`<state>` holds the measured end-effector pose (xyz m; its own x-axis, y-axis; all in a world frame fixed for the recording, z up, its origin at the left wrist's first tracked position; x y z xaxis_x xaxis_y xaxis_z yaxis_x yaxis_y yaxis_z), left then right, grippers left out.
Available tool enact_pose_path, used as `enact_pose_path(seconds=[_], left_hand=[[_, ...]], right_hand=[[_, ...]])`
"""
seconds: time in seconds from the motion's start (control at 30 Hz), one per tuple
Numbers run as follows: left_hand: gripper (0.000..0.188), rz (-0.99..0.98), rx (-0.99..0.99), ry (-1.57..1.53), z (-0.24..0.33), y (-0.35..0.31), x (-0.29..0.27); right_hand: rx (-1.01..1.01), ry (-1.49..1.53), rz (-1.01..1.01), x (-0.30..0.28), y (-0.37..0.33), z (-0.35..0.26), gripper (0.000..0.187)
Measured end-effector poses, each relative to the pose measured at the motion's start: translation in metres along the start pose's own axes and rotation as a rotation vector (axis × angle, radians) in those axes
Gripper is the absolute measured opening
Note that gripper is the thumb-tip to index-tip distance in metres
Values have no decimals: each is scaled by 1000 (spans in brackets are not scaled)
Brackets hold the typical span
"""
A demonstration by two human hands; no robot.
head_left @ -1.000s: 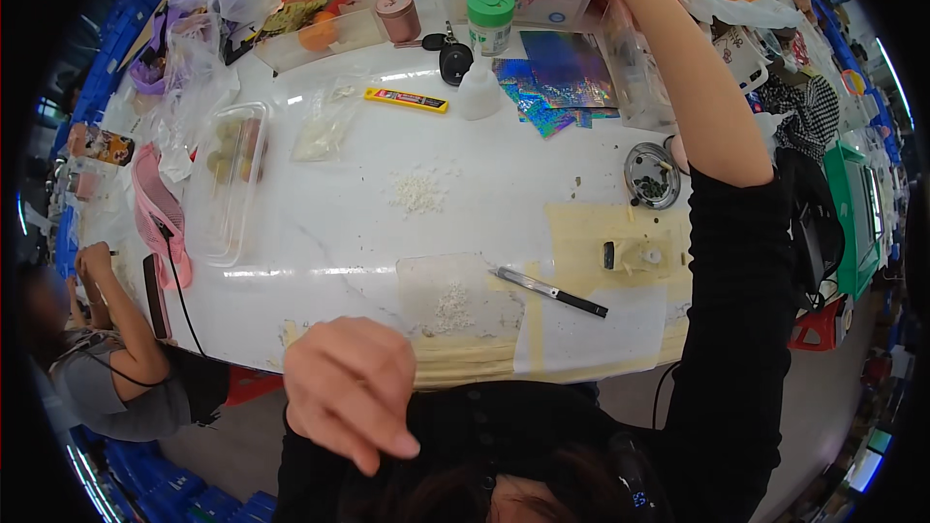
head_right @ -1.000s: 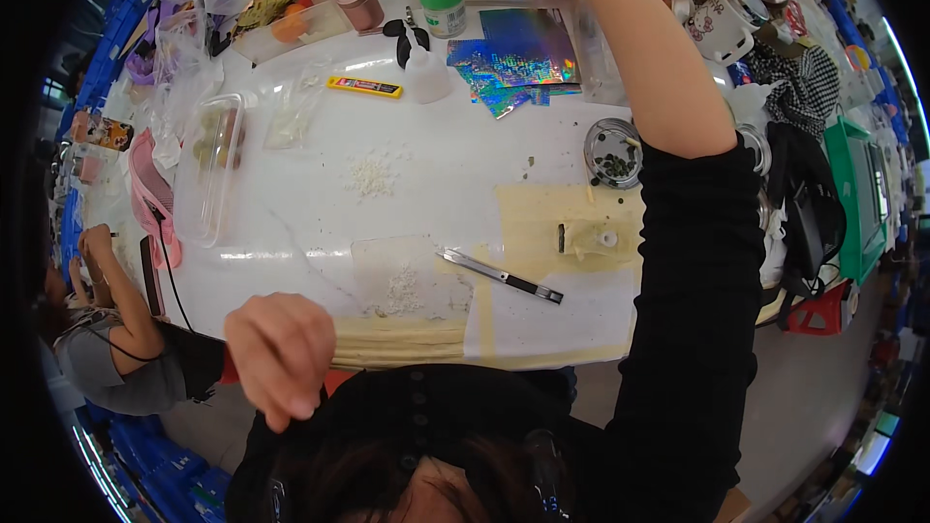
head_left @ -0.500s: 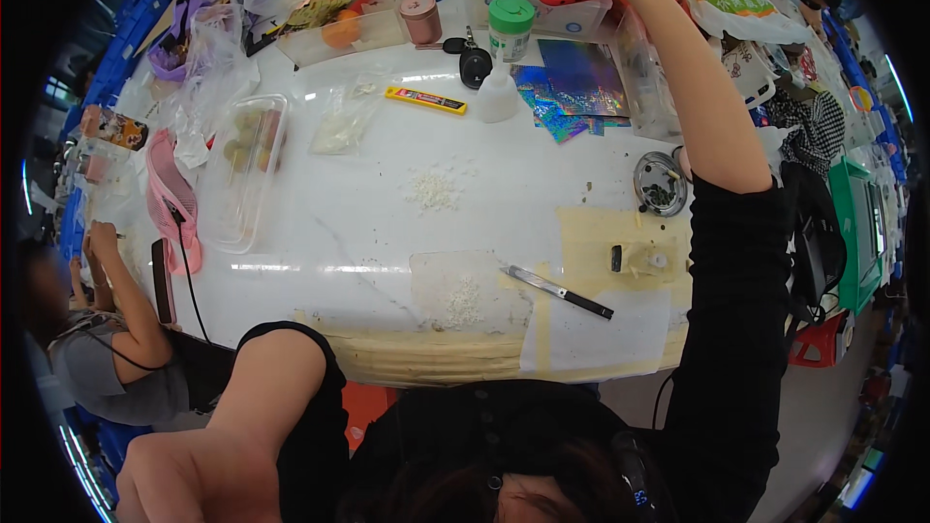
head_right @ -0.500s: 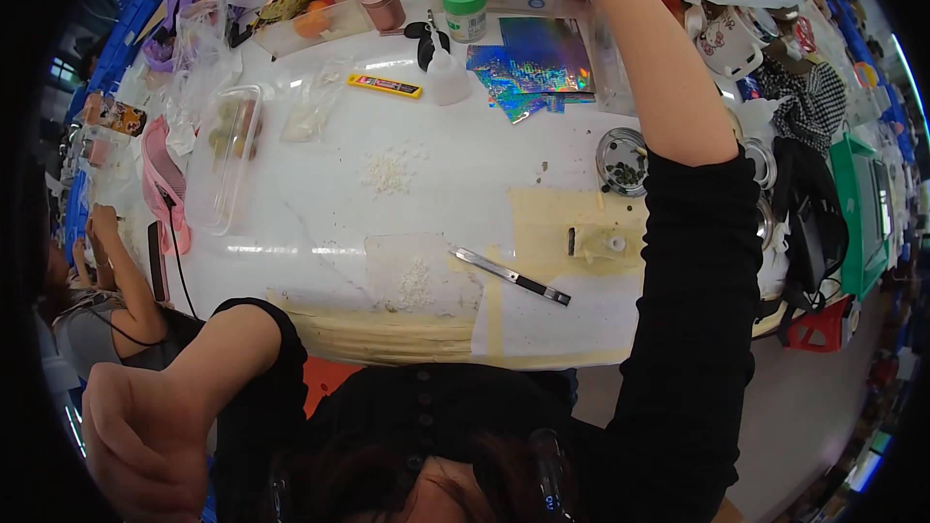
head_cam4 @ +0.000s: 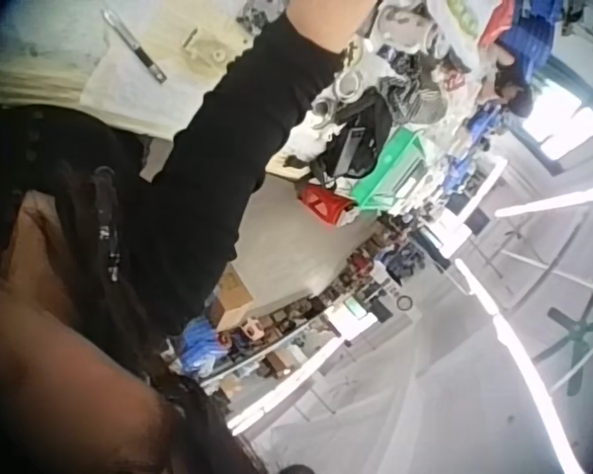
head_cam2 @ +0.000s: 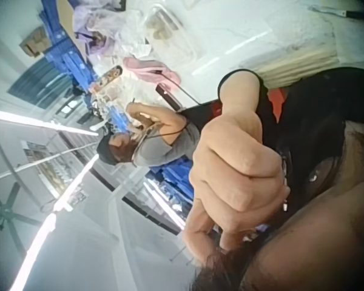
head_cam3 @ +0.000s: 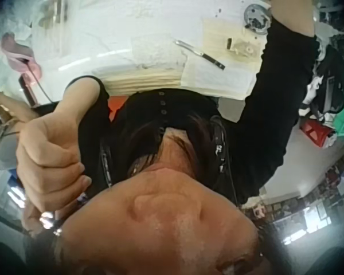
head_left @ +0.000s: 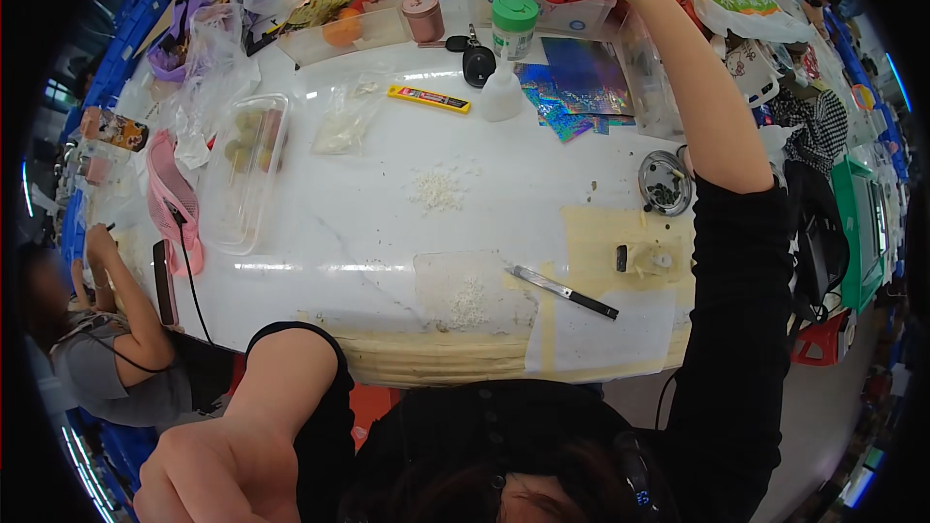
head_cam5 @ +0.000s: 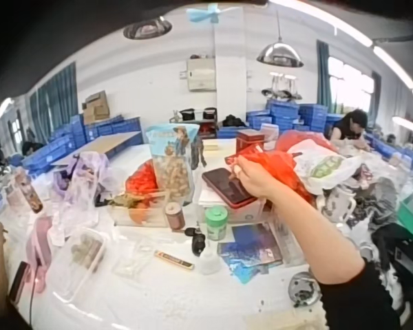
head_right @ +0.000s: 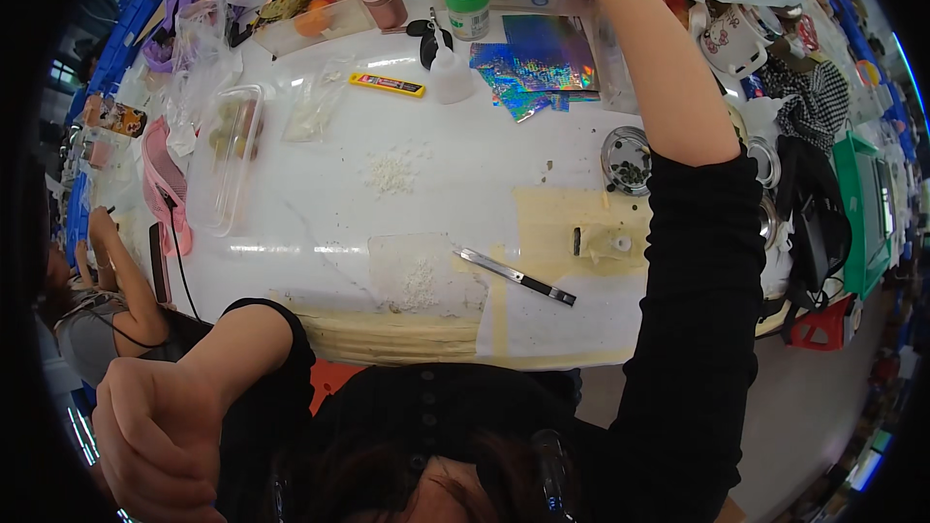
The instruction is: Trimming excess material and cleaning a small plastic part using a utility knife at a workbench.
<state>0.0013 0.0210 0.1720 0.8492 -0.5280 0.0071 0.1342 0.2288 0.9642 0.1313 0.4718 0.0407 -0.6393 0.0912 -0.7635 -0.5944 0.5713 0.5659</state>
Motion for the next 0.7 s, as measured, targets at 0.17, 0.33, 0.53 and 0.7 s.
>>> enact_pose_path(seconds=[0.17,0.33,0.53,0.7], left_hand=[[24,-13,-7,-30,-2,1,0],[28,1,32,-44,-1,0,2],[34,30,-221,24,-1,-1,2],[32,-37,-109,-74,0,-5,3]], right_hand=[[8,19,1,0,-1,0,16],[53,47,-52,4,2,0,18],[144,102,-5,3,3,14,20],[147,-79,-33,-12,1,1,24]])
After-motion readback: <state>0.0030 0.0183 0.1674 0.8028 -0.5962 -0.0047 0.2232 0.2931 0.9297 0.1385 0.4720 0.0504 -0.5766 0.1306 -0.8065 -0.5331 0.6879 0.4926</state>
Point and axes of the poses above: each hand's wrist, its own y-axis towards the middle knuckle, its own x-axis out of the palm, z = x × y, the point moved 5 cm from there along y, towards the middle knuckle, and after that the axes turned 14 degrees about -y, right-handed, at the moved point
